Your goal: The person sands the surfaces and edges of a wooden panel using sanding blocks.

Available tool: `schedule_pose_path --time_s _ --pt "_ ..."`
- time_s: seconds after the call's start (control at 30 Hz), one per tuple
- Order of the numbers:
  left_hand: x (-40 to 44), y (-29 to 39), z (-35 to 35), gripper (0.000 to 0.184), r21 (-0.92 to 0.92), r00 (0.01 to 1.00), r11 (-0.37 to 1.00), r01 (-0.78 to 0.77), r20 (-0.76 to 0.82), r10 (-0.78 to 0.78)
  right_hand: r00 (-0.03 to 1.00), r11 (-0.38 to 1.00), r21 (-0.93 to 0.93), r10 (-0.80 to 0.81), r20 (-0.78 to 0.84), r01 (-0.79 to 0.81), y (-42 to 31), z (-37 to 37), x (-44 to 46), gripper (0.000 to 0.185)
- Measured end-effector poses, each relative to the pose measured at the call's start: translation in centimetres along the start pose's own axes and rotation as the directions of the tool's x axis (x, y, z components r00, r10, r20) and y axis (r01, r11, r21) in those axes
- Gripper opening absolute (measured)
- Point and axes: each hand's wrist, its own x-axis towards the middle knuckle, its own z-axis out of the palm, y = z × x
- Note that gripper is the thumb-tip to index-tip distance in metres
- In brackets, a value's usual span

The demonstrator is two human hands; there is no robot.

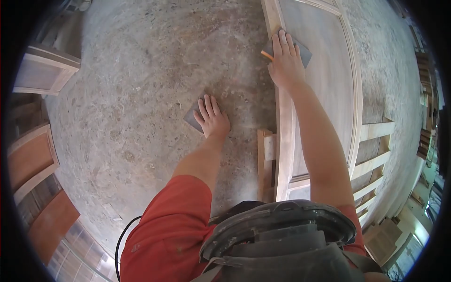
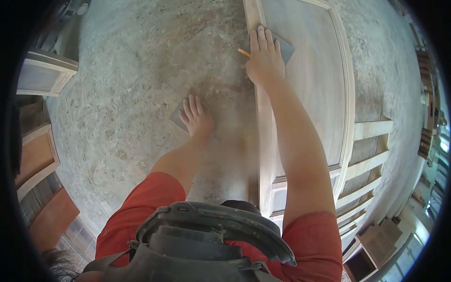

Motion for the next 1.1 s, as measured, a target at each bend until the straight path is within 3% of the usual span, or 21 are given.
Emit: schedule_pose_path --time_s 0.07,0.3,0.33,0.37,0.5,0.57,0.63,0.67,0.73,0.77,0.83,0.9,0.97,1.0,1.07,1.1 --pt "0.1 0.0 0.1 0.069 -0.016 0.999 1.000 -0.020 -0.049 0.020 0.997 1.000 0.001 0.005 -0.073 -0.005 0.6 0.8 2.9 0.070" --pt "0.1 0.2 -0.3 0.070 -0.001 0.999 1.000 -0.013 0.030 0.013 0.997 0.995 -0.086 0.038 -0.068 -0.043 1.6 0.9 6.1 0.066" --pt "0.2 0.2 -0.5 0.071 0.000 0.999 1.000 -0.008 0.048 0.008 0.995 0.995 -0.058 -0.090 -0.049 0.087 2.0 0.3 4.4 0.061" --pt "0.1 0.0 -0.6 0.071 -0.001 0.998 1.000 -0.015 0.054 0.015 0.976 0.976 -0.022 -0.217 -0.027 0.216 2.1 -0.2 2.3 0.056" --pt "0.2 0.2 -0.3 0.070 0.067 0.993 0.998 0.003 0.116 -0.011 0.924 0.957 0.147 -0.280 0.261 0.248 1.3 -3.4 -7.9 0.049" --pt "0.3 0.4 -0.2 0.068 0.081 0.996 0.997 0.014 0.092 -0.022 0.831 0.926 0.088 -0.369 0.416 0.367 -0.1 -5.5 -14.3 0.049" --pt "0.2 0.7 -0.3 0.063 0.089 0.999 0.996 -0.006 0.049 0.002 0.871 0.917 0.258 -0.379 0.314 0.305 -1.4 -5.6 -22.1 0.045" --pt "0.3 0.8 -0.4 0.059 0.100 1.000 0.995 0.005 0.012 -0.007 0.877 0.900 0.433 -0.240 0.417 0.040 -2.3 -7.4 -24.5 0.042" --pt "0.2 0.7 0.0 0.061 0.111 1.000 0.994 -0.014 -0.005 0.014 0.942 0.859 0.509 -0.209 0.261 0.050 -3.5 -7.0 -32.5 0.037" --pt "0.1 0.6 0.2 0.062 0.121 1.000 0.993 -0.001 -0.018 0.003 0.947 0.882 0.361 -0.322 -0.010 0.304 -3.3 -4.9 -38.3 0.035" --pt "0.1 0.4 0.5 0.060 0.124 0.997 0.992 -0.029 -0.072 0.039 0.943 0.914 0.309 -0.312 0.120 0.263 -4.4 -8.0 -45.2 0.040" --pt "0.0 0.3 1.3 0.058 0.126 0.989 0.990 -0.057 -0.126 0.073 0.987 0.961 0.271 0.009 0.158 -0.052 -7.1 -9.3 -52.9 0.041" --pt "0.2 0.0 1.8 0.053 0.159 0.976 0.987 -0.020 -0.212 0.054 0.950 0.947 0.192 0.212 0.230 -0.257 -8.1 -11.5 -61.0 0.040" --pt "0.5 -0.4 1.7 0.053 0.169 0.970 0.985 -0.040 -0.230 0.078 0.900 0.899 0.153 0.370 0.231 -0.409 -9.4 -11.7 -65.5 0.041" --pt "1.5 -1.0 1.5 0.053 0.117 0.986 0.989 -0.094 -0.125 0.109 0.797 0.793 0.091 0.603 0.022 -0.602 -13.3 -12.2 -73.3 0.049" --pt "2.7 -1.4 1.6 0.053 0.126 0.980 0.986 -0.107 -0.151 0.126 0.729 0.726 0.072 0.683 0.049 -0.684 -15.6 -12.7 -77.0 0.048"
